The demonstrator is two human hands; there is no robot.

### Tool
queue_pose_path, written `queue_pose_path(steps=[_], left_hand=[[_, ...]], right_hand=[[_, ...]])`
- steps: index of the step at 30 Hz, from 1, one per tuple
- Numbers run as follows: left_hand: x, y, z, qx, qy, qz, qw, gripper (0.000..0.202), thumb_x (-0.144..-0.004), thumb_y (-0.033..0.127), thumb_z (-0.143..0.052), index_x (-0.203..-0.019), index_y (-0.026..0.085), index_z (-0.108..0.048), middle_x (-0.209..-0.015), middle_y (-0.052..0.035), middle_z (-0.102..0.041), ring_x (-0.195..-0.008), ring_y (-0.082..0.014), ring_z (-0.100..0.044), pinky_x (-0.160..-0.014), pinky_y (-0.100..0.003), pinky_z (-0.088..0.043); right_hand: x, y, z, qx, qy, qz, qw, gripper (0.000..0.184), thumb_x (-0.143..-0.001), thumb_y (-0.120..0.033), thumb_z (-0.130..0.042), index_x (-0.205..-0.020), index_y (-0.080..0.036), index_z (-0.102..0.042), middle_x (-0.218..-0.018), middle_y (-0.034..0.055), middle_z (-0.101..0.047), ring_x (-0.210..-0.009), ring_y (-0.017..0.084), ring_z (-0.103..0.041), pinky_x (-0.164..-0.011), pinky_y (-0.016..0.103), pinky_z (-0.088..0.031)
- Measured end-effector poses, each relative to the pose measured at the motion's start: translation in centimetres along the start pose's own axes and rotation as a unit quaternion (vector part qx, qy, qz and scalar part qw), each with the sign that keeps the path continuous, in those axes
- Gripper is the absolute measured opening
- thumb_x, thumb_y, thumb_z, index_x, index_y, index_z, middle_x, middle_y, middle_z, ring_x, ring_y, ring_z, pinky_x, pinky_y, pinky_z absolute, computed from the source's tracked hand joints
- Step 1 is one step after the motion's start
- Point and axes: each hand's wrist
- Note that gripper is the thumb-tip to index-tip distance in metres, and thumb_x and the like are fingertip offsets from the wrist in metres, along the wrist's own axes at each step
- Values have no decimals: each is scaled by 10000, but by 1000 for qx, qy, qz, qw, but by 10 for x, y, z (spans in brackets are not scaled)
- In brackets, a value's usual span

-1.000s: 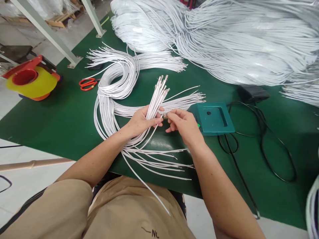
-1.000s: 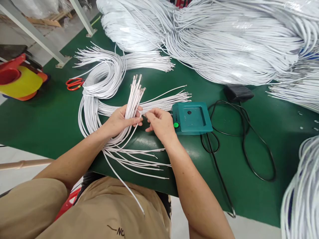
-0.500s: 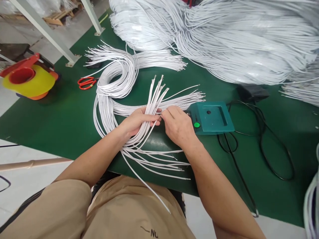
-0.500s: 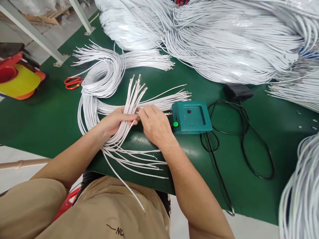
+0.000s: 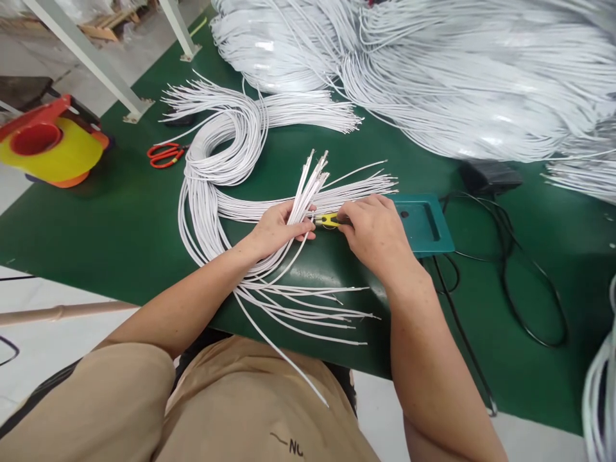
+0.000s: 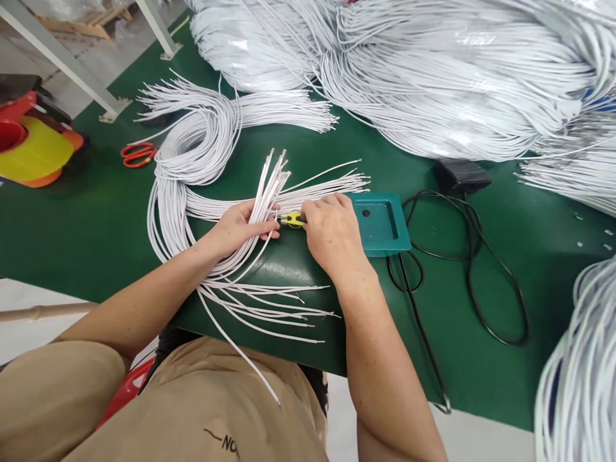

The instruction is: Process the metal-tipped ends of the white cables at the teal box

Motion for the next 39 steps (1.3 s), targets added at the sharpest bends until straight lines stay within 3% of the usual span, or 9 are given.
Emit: queue_pose_path(steps=[9, 12, 16, 21, 25, 28, 32, 36, 39], left_hand=[[-7, -8, -1, -90, 11, -29, 995, 366, -732, 230, -723, -1074, 126, -643, -873, -45, -694, -705, -157, -722, -584, -198, -559], [-7, -9, -2, -99, 10, -30, 995, 354, -726, 231, -721, -1055, 124, -647, -894, -55, -698, -712, -170, -729, -585, -205, -567], [-7, -8, -2, -105, 3, -21, 994, 343, -723, 233, -717, -1045, 136, -648, -896, -48, -705, -744, -191, -739, -594, -213, -571], [-6, -3, 1, -94, 3, 6, 996, 349, -714, 215, -729, -1040, 122, -647, -822, -47, -715, -737, -195, -735, -631, -241, -578], [-3, 0, 7, -66, 12, 0, 998, 408, -697, 240, -765, -1066, 115, -643, -813, -43, -700, -729, -188, -721, -631, -247, -560], [-1, -1, 13, -22, 10, -35, 999, 442, -688, 277, -788, -1079, 132, -639, -873, -35, -684, -717, -157, -692, -619, -233, -529], [-1, -3, 18, 22, -17, -93, 995, 387, -680, 288, -805, -1006, 150, -647, -919, -27, -680, -776, -126, -642, -734, -243, -519], [-1, -1, 19, 45, -40, -87, 994, 347, -694, 288, -804, -976, 164, -646, -901, -14, -676, -789, -115, -626, -769, -245, -506], [-1, 0, 19, 26, -28, -57, 998, 360, -695, 335, -801, -983, 154, -682, -967, -51, -690, -841, -143, -628, -731, -244, -501]], right_hand=[[-6, 0, -3, 31, -26, -13, 999, 260, -834, -40, -423, -881, -153, -653, -727, 113, -640, -781, 250, -540, -817, 358, -375], [-5, 0, -1, 26, -36, -16, 999, 247, -861, -73, -426, -902, -155, -655, -739, 106, -649, -791, 240, -557, -889, 377, -382], [3, 4, 0, 51, 38, -81, 995, 243, -921, -189, -444, -1062, -137, -636, -1036, 153, -691, -1104, 307, -543, -1089, 568, -222], [10, 13, -6, 95, 68, -185, 976, 359, -962, -250, -409, -1267, -124, -552, -1350, 193, -558, -1315, 369, -413, -1080, 680, -177], [8, 10, -3, 73, 96, -172, 978, 334, -949, -250, -452, -1232, -128, -580, -1312, 188, -587, -1256, 356, -468, -1080, 638, -232], [6, -10, 4, -36, 126, -74, 989, 247, -946, -256, -475, -1087, -150, -648, -1126, 147, -676, -1062, 291, -566, -970, 491, -404], [3, -52, 2, -173, 28, 189, 966, 231, -949, -231, -475, -876, -158, -682, -912, 99, -700, -952, 227, -581, -882, 373, -456], [6, -81, -7, -166, -83, 155, 970, 216, -895, -141, -502, -873, -93, -711, -916, 189, -699, -1019, 312, -578, -873, 437, -440], [9, -79, -4, -235, -162, 81, 955, 184, -855, -222, -606, -717, -163, -711, -672, 101, -681, -684, 236, -608, -623, 349, -447]])
Point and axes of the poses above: each hand's wrist, its own x-axis away from the middle knuckle, its own z-axis out of the back of the hand, y = z × x
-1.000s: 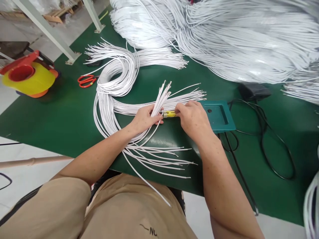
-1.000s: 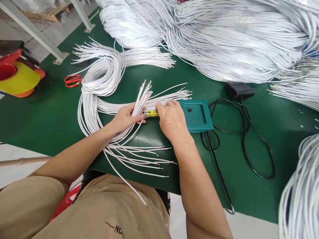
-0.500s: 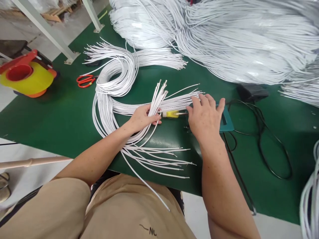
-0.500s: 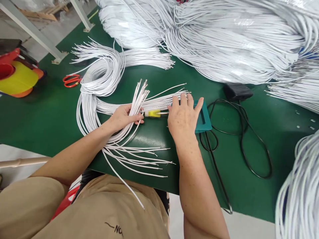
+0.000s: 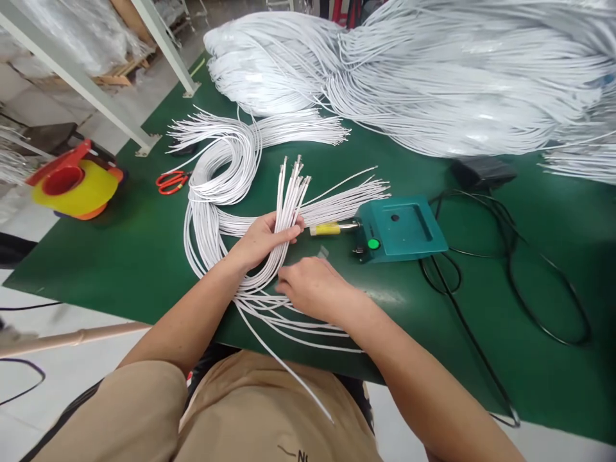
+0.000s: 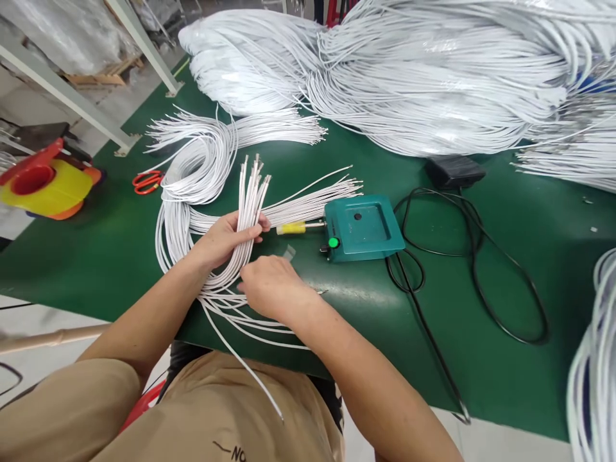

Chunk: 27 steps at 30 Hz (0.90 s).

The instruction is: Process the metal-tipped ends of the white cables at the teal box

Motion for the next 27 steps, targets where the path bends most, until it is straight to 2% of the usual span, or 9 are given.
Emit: queue_pose_path(steps=[2, 4, 7, 8, 10, 14, 18, 21, 27], left_hand=[[1, -1, 1, -11, 11, 13, 1000, 378, -696, 360, -799, -995, 149, -705, -947, -54, -696, -831, -143, -621, -728, -247, -496], [2, -2, 2, -18, 4, 11, 1000, 400, -695, 370, -799, -1019, 151, -712, -900, -44, -704, -793, -139, -620, -754, -263, -492], [5, -1, 0, -69, -21, 9, 997, 385, -667, 344, -821, -980, 150, -712, -843, -27, -708, -763, -146, -629, -774, -278, -484], [7, 1, -2, -86, -32, 15, 996, 370, -660, 334, -827, -958, 150, -706, -829, -25, -708, -760, -151, -635, -768, -280, -485], [9, 3, -6, -82, -52, 26, 995, 331, -671, 329, -820, -916, 153, -683, -834, -28, -710, -784, -163, -654, -766, -283, -494], [10, 7, -14, 20, -45, 5, 999, 294, -706, 317, -795, -864, 160, -604, -869, -23, -697, -833, -159, -678, -772, -278, -522], [10, 7, -19, 28, -9, -9, 1000, 354, -637, 243, -838, -826, 155, -553, -732, 23, -638, -670, -109, -644, -623, -210, -489], [10, 8, -21, 31, 12, -23, 999, 373, -613, 232, -848, -816, 150, -546, -725, 39, -617, -629, -88, -622, -621, -211, -493], [12, 8, -23, 20, 49, -20, 998, 414, -595, 272, -857, -835, 149, -543, -751, 31, -614, -655, -107, -630, -654, -255, -522]], right_hand=[[3, 7, 11, -68, -8, -32, 997, 228, -846, -269, -629, -634, -198, -674, -585, 29, -647, -515, 154, -537, -512, 289, -389], [4, 18, 25, -156, 59, -93, 982, 306, -908, -290, -535, -639, -189, -640, -593, 1, -640, -456, 100, -504, -486, 252, -382], [1, 34, 39, -369, 251, -203, 872, 216, -886, -365, -553, -792, -186, -630, -615, -27, -622, -417, 81, -495, -431, 226, -386], [0, 38, 41, -427, 292, -208, 830, 197, -849, -382, -599, -821, -188, -624, -595, -42, -602, -411, 82, -489, -416, 222, -384], [-3, 42, 40, -496, 323, -182, 786, 201, -788, -378, -666, -788, -184, -612, -533, -62, -550, -412, 81, -470, -417, 217, -388], [-7, 39, 31, -541, 290, -148, 776, 196, -730, -328, -715, -665, -160, -637, -545, -34, -580, -458, 71, -462, -455, 217, -379], [-9, 34, 26, -542, 246, -145, 791, 176, -741, -324, -692, -708, -151, -704, -589, -14, -614, -495, 76, -466, -487, 229, -371], [-10, 35, 24, -530, 248, -148, 797, 175, -774, -294, -637, -689, -155, -701, -530, -34, -545, -504, 76, -448, -536, 237, -374], [-11, 37, 20, -657, 198, -146, 713, 192, -728, -322, -693, -759, -134, -717, -617, -7, -577, -560, 79, -451, -528, 226, -339]])
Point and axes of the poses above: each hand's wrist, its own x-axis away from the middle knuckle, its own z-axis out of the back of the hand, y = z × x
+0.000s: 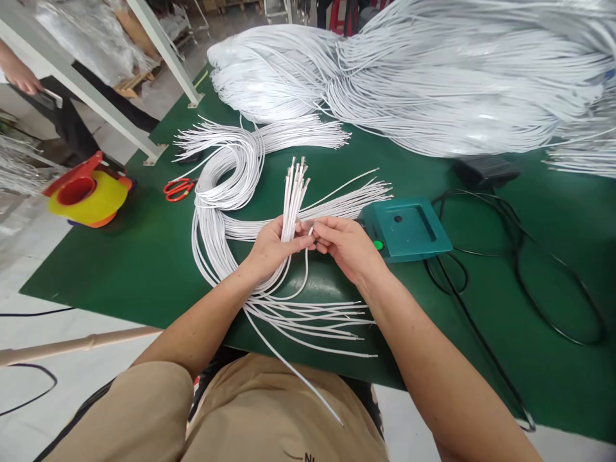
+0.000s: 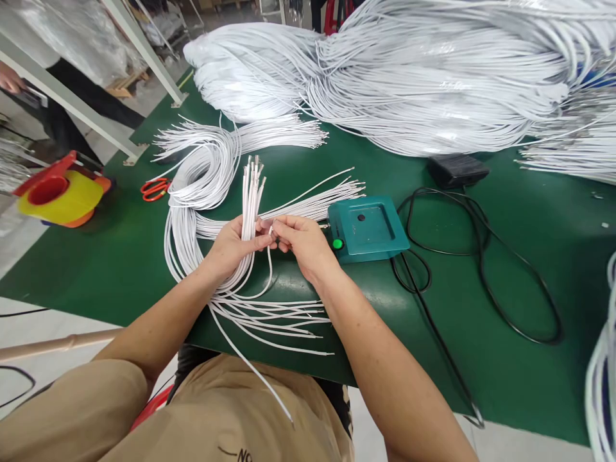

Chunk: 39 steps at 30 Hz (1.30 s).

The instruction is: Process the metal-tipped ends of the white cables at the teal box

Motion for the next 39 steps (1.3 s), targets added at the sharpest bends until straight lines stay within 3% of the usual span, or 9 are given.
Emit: queue_pose_path(steps=[5, 8, 11, 18, 28, 33, 35, 37, 39], left_hand=[[0, -3, 3, -25, 18, -20, 999, 381, -642, 280, -830, -837, 162, -524, -752, 37, -610, -628, -89, -607, -621, -235, -496], [-1, -4, 4, -39, 12, -24, 999, 376, -674, 295, -807, -858, 167, -506, -773, 29, -617, -649, -101, -623, -606, -231, -481], [0, -2, 4, -49, -9, -23, 998, 373, -699, 300, -783, -860, 174, -471, -768, 20, -629, -649, -117, -638, -591, -236, -470], [3, 1, -3, -53, -59, -13, 997, 325, -750, 268, -729, -832, 177, -428, -709, 14, -638, -631, -139, -670, -573, -237, -463], [2, 1, 1, -34, -48, -32, 998, 307, -734, 267, -762, -851, 169, -496, -742, 28, -619, -625, -95, -624, -588, -219, -481], [1, 0, 4, 0, -81, -37, 996, 492, -774, 308, -745, -1210, 204, -541, -784, 7, -654, -683, -123, -661, -614, -231, -490], [1, 0, 5, 5, -85, -29, 996, 511, -777, 314, -743, -1242, 208, -558, -793, 3, -647, -702, -124, -663, -620, -229, -494], [1, 0, 6, 11, -89, -12, 996, 471, -774, 313, -745, -1206, 195, -597, -801, -2, -642, -717, -124, -667, -622, -223, -496], [0, 1, 7, 27, -87, 14, 996, 455, -753, 299, -763, -1166, 176, -618, -794, -4, -642, -705, -120, -666, -612, -217, -494]], right_hand=[[0, 2, -5, -58, -2, -23, 998, 164, -695, -295, -716, -682, -136, -676, -570, -27, -516, -573, 82, -482, -515, 213, -327], [-1, 3, -6, -71, 14, -37, 997, 186, -695, -247, -677, -563, -155, -583, -501, -54, -415, -531, 80, -457, -495, 216, -314], [-1, 3, -3, -69, -3, -57, 996, 260, -697, -199, -620, -480, -168, -480, -502, -38, -441, -522, 84, -467, -490, 223, -314], [3, -5, -2, -32, -6, -40, 999, 389, -774, -446, -673, -545, -182, -502, -494, -51, -432, -478, 101, -484, -528, 259, -373], [1, 0, 7, -87, -72, -81, 990, 356, -752, -411, -737, -591, -175, -524, -533, -45, -489, -564, 103, -521, -616, 254, -422], [5, -2, 1, 28, 15, 21, 999, 254, -793, -389, -683, -690, -160, -640, -655, -11, -607, -585, 95, -530, -622, 251, -434], [6, -2, -1, 112, 43, 75, 990, 195, -814, -342, -658, -730, -167, -666, -672, -7, -633, -618, 113, -555, -667, 268, -457], [6, 2, -1, 208, 74, 127, 967, 129, -827, -281, -633, -761, -178, -675, -696, -2, -656, -667, 137, -582, -703, 285, -462], [6, 6, -1, 326, 110, 185, 921, 145, -860, -244, -582, -755, -181, -661, -728, 13, -657, -705, 153, -581, -712, 292, -445]])
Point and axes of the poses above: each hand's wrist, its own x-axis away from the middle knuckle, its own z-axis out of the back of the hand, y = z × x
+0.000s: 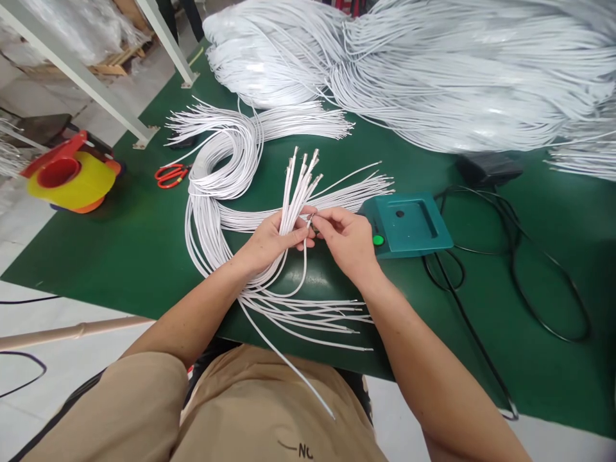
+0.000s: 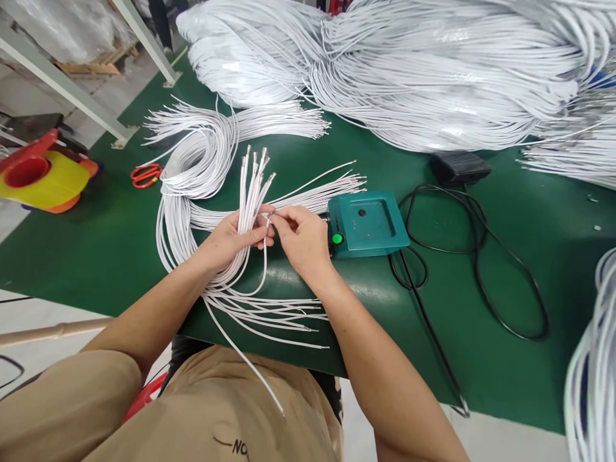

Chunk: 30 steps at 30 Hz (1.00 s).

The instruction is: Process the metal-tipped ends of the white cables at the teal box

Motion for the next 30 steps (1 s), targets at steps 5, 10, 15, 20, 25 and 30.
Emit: queue_pose_path(steps=[5, 10, 15, 20, 25, 30], left_hand=[[-4, 1, 5, 66, 12, 78, 995, 484, -694, 290, -808, -1111, 146, -609, -767, -10, -661, -651, -108, -650, -567, -202, -472], [-9, -4, 5, 31, 33, 63, 997, 495, -687, 329, -812, -1088, 137, -597, -772, -28, -689, -666, -128, -667, -591, -225, -476], [-12, -13, 1, -19, 19, 47, 999, 451, -742, 333, -767, -1101, 143, -571, -781, -31, -704, -685, -139, -688, -616, -233, -473], [-14, -16, 0, -56, 30, 42, 997, 415, -754, 296, -746, -1082, 140, -543, -741, -19, -698, -652, -132, -690, -583, -210, -464], [-18, -22, 1, -139, 46, 38, 989, 368, -778, 253, -702, -1094, 159, -539, -747, -12, -706, -649, -147, -710, -584, -217, -499], [-20, -26, 0, -174, 58, 43, 982, 330, -789, 228, -668, -1083, 172, -529, -761, -15, -714, -685, -171, -731, -590, -222, -533]], right_hand=[[2, 2, -1, 358, -19, 211, 909, 315, -957, -177, -362, -794, -158, -630, -861, 115, -630, -816, 219, -532, -738, 339, -375], [-6, 0, 21, 477, -71, 236, 844, 227, -945, -194, -418, -953, -150, -641, -950, 121, -658, -895, 257, -523, -807, 371, -341], [-13, 4, 43, 532, -111, 176, 821, 149, -875, -127, -499, -840, -152, -642, -803, 99, -697, -828, 252, -544, -903, 385, -317], [-13, 7, 43, 535, -121, 185, 815, 129, -836, -102, -535, -869, -156, -647, -820, 101, -696, -863, 259, -544, -872, 376, -331], [-16, 10, 42, 546, -124, 181, 808, 208, -862, -89, -471, -877, -150, -669, -731, 121, -624, -855, 273, -518, -839, 387, -365], [-15, 9, 42, 538, -125, 167, 816, 212, -886, -124, -467, -902, -144, -678, -740, 123, -634, -879, 276, -538, -890, 420, -399]])
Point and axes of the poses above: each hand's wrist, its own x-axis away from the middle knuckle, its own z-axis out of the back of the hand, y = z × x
